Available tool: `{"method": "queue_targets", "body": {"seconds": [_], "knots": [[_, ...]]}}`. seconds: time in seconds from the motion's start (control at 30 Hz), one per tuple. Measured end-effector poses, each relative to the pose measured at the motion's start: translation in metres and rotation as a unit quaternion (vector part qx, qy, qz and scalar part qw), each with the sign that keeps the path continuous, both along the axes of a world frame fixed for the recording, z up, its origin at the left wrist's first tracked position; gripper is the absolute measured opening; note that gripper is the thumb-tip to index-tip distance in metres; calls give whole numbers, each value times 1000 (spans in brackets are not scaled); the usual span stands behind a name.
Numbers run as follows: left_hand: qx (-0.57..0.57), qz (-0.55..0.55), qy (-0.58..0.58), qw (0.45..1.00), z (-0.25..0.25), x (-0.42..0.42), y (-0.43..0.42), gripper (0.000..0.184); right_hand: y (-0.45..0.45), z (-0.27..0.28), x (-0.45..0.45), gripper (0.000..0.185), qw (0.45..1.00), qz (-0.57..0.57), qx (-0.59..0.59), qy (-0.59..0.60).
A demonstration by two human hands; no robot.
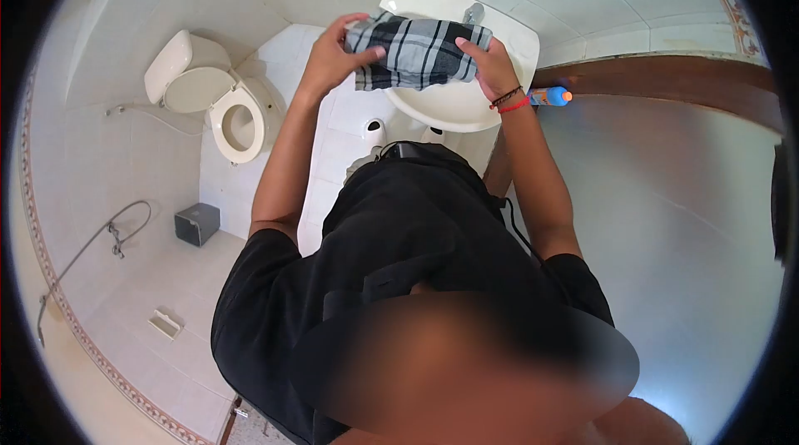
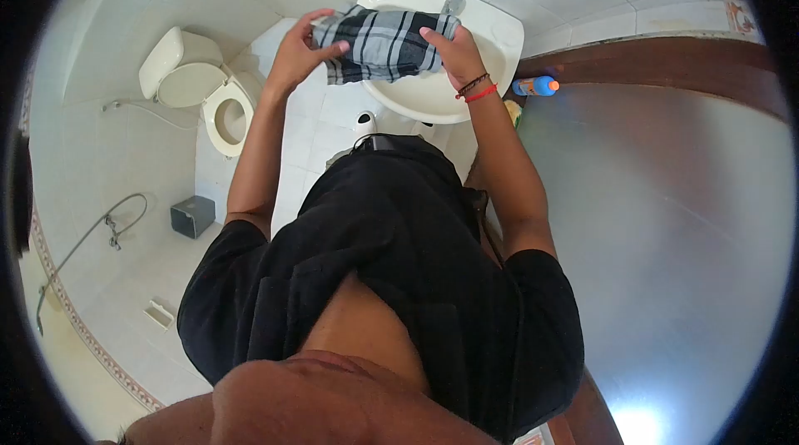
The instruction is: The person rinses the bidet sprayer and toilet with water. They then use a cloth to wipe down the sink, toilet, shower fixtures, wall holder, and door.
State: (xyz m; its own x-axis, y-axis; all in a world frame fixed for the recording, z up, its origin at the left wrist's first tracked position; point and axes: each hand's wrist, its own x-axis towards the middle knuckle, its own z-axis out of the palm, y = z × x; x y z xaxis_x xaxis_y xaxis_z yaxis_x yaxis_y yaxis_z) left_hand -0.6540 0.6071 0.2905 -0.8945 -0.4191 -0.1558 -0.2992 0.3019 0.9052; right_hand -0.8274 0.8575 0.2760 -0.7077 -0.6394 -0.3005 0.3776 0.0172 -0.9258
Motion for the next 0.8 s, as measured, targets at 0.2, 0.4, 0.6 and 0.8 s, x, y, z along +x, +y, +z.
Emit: {"method": "queue_targets", "body": {"seconds": [0.2, 0.4, 0.6, 0.8], "knots": [[-429, -76, 54, 899, 13, -27, 43, 57, 4, 53, -11, 25, 991, 109, -56, -50], [-168, -257, -21, 951, 16, -82, 47, 24, 68, 21, -54, 63, 884, 120, 270, 362], [153, -286, -62, 944, -18, -130, 70, 37, 37, 8, 1, 92, 868, 174, 262, 385], [140, -395, -144, 897, -5, -129, 30, 55, 61, -40, -37, 40, 890, 110, 261, 358]]}}
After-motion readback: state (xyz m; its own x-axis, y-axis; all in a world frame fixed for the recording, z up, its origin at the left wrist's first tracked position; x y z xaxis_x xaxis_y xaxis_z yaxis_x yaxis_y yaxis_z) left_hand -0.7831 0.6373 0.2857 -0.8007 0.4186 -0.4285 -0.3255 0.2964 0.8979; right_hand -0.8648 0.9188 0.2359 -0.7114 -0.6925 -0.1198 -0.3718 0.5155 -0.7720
